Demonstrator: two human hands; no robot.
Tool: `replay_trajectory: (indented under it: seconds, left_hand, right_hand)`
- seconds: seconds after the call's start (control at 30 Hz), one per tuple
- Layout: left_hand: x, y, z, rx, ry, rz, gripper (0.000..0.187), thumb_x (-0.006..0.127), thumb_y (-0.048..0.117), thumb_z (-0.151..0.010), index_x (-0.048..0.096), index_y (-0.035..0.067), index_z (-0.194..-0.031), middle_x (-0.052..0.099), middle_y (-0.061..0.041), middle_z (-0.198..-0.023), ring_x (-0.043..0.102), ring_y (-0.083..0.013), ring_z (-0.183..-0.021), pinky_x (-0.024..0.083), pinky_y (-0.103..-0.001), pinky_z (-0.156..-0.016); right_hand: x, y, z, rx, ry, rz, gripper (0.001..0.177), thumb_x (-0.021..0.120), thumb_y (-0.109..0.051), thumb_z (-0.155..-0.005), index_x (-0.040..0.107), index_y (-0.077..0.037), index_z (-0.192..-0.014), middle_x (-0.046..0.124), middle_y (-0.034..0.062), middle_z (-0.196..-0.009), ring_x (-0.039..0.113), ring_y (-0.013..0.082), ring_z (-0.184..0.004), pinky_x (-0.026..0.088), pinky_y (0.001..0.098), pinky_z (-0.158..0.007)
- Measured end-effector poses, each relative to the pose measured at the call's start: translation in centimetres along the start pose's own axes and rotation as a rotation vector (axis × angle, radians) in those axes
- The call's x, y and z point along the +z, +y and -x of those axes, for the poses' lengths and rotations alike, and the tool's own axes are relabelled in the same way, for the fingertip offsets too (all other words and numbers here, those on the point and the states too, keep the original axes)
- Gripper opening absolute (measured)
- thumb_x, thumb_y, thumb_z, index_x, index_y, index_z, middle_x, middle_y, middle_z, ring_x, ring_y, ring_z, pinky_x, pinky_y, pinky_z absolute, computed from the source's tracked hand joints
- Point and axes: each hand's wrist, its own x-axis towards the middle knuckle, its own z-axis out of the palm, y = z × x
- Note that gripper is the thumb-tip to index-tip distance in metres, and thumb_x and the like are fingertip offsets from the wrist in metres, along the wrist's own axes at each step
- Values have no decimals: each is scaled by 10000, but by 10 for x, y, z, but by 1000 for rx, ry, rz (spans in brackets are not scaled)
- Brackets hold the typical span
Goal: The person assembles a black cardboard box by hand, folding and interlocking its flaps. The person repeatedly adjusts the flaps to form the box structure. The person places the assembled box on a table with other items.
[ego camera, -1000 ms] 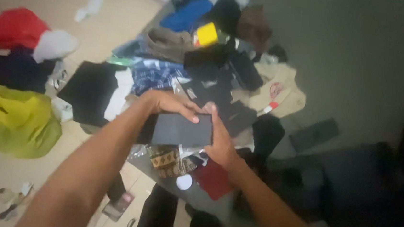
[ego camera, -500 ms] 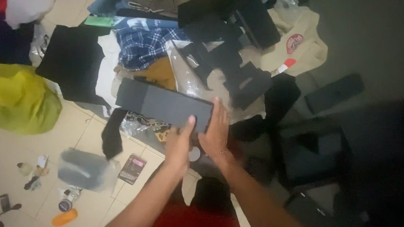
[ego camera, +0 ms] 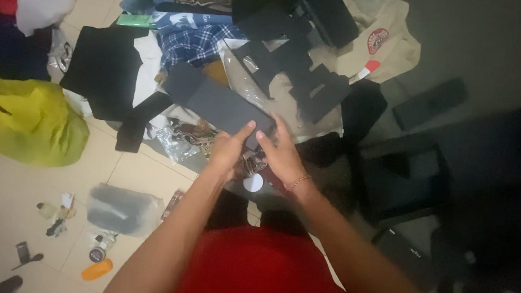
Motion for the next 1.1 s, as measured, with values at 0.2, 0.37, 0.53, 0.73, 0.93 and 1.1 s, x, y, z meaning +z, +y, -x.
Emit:
replay_trajectory:
  seconds: [0.2,0.37,0.53,0.73,0.93,1.1]
  left_hand:
    - [-3,-8,-11,-115,-70,114,484,777,292,-900,655,-126,-1111,727,-191,-1047,711,-256,-883,575,-372,-756]
    - [-6,-9,-16,-77,-177,258,429,756,255,-899,676,-74,-1163,703,-144,-1092,654,-240,-937,545,-379,-800]
    - [-9,-11,-22,-49,-236,326,366,715,212,-891,658,-11,-1176,713,-87,-1125,668,-206,-1004,539,-365,-849]
    - [-11,-9,-28,-64,-211,315,369,724,191,-909,646,-17,-1203,699,-95,-1137,649,-206,-990,517,-374,-862]
    - [-3,14,-19,-127,-133,147,424,723,263,-941,629,-72,-1183,710,-143,-1144,675,-229,-1017,535,-367,-898]
    - [-4,0,-39,-94,-192,275,359,714,208,-931,662,-54,-1170,720,-131,-1113,677,-259,-982,551,-406,-883]
  right_hand:
    - [-1,31,-13,-31,-55,-248,710,625,-242,-952,274,-178,-1566,480,144,-1450,574,253,-1233,627,433,-855]
    - [-6,30,-14,-25,-114,-289,675,603,-217,-982,283,-158,-1574,492,145,-1456,574,262,-1249,624,429,-884]
    - [-3,24,-15,-45,-116,-333,651,599,-183,-969,325,-118,-1555,492,135,-1443,575,263,-1214,625,439,-854]
    - [-8,29,-20,25,-145,-394,646,550,-205,-994,275,-127,-1574,500,136,-1438,608,286,-1202,602,485,-893]
    - [-4,7,-10,23,-154,-375,678,600,-155,-970,279,-122,-1566,480,131,-1484,588,282,-1230,600,513,-919]
    - [-5,17,-17,-31,-194,-379,848,592,-83,-953,85,-206,-1621,352,96,-1585,557,262,-1260,590,504,-925]
